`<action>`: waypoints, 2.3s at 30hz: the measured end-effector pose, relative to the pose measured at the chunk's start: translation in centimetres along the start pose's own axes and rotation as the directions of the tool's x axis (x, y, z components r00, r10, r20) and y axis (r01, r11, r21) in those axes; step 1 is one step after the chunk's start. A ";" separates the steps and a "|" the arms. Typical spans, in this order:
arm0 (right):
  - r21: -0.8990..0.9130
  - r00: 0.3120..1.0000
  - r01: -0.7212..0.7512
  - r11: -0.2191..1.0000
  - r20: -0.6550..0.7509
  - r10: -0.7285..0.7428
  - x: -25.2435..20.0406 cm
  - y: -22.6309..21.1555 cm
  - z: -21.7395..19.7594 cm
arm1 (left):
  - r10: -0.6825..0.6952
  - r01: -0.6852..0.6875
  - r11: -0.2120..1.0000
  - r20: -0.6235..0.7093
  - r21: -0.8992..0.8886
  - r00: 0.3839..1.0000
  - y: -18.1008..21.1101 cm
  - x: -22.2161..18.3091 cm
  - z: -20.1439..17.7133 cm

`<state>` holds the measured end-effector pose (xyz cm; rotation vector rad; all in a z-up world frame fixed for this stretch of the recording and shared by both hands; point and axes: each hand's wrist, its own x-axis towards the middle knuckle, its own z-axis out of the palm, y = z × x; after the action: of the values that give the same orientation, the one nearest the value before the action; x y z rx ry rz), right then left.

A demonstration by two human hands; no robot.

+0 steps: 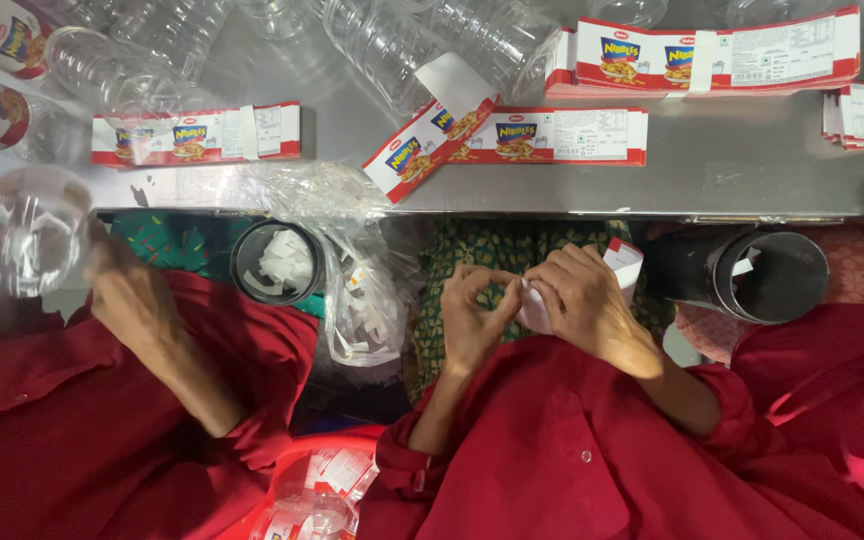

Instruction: The person applies adhesive labels to clear plastic food containers by hand. They pick up a container, peel a label from a backing sheet or stack, and press it onto the side of the container before setting the labeled item aside.

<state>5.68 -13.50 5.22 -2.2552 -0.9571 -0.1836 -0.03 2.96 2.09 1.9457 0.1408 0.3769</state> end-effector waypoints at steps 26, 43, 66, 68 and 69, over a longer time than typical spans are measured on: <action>0.926 0.802 -0.289 0.244 0.095 0.589 -5.9 6.6 -5.8 | -0.338 0.517 0.596 -0.391 0.615 0.856 -19.3 -3.1 -9.2; 0.919 0.784 -0.128 0.372 -0.136 0.606 -2.8 5.1 -5.6 | 0.148 -0.067 0.877 0.136 -0.476 0.980 4.0 4.5 6.9; 0.912 0.635 0.132 0.389 -0.379 0.673 -7.8 12.1 -7.3 | -0.167 0.221 0.956 -0.260 0.193 0.951 -0.9 30.2 1.1; 0.894 0.626 0.045 0.445 -0.372 0.685 -8.6 12.6 -7.8 | 0.199 -0.153 0.975 -0.327 0.161 0.924 1.3 29.1 0.0; 0.901 0.631 0.080 0.427 -0.377 0.678 -9.1 12.7 -8.0 | 0.367 -0.333 0.930 -0.349 0.155 0.862 2.6 27.7 -0.6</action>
<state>8.77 -30.35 1.31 -1.1237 -0.0259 -0.2827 25.72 10.00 10.11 1.9684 0.0466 1.0026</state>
